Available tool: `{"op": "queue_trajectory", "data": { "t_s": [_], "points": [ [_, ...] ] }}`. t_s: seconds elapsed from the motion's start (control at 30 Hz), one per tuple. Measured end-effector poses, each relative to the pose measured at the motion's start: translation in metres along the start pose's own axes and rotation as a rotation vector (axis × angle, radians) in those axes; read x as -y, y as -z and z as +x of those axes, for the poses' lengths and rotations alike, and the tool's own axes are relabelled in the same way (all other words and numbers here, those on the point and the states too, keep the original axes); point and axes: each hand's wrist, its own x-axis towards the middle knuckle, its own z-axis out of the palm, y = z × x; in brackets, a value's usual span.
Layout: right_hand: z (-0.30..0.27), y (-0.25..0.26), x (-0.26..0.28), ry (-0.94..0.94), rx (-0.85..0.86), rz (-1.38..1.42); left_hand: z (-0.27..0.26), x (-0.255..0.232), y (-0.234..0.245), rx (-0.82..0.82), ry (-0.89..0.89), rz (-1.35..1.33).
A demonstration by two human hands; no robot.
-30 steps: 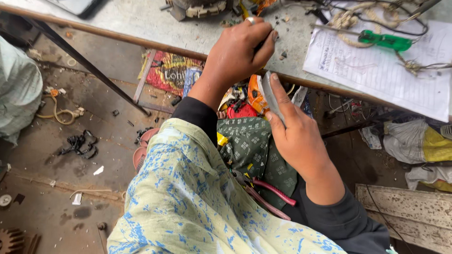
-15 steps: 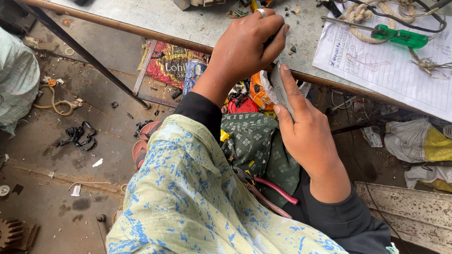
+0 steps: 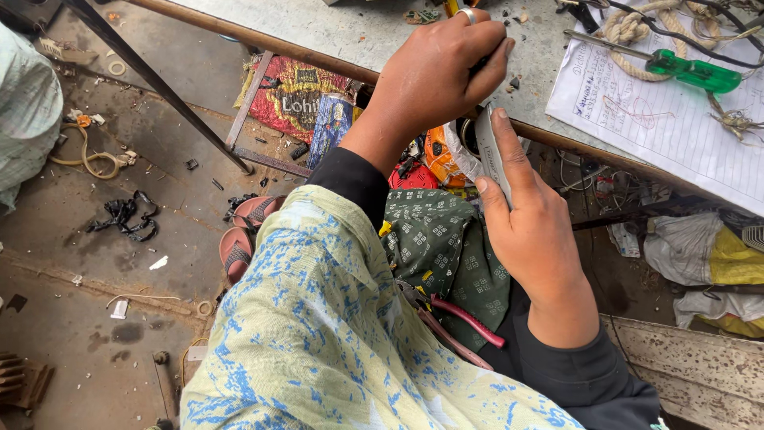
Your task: The person sits on the floor and uses a utility knife to scrape and clean the surface of a small yellow cylindrical electronic component. They repeatedly rotate the component in their hands to access different areas while working in a cluttered workshop environment.
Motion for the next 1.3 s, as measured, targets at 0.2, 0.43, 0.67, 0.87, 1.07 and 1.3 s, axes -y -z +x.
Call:
{"op": "queue_trajectory", "data": {
  "t_s": [0.2,0.43,0.67,0.87,1.07,1.3],
  "points": [
    [0.002,-0.002,0.004,-0.041,0.025,-0.075,0.000,-0.001,-0.002,-0.007,0.010,0.016],
    [0.003,0.001,0.001,-0.054,0.067,-0.078,-0.001,0.004,-0.008,-0.057,-0.025,0.030],
    [0.004,0.001,-0.005,-0.062,0.104,-0.044,-0.003,0.004,-0.012,-0.033,0.015,0.008],
    [0.004,-0.001,-0.003,-0.106,0.116,-0.080,-0.002,0.003,-0.009,-0.052,-0.014,0.024],
    [0.004,-0.003,-0.004,-0.051,0.082,-0.083,-0.002,0.004,-0.009,-0.041,-0.014,0.016],
    [0.001,-0.008,-0.006,-0.023,0.043,-0.059,-0.001,0.004,-0.009,-0.030,0.010,0.014]
  ]
}}
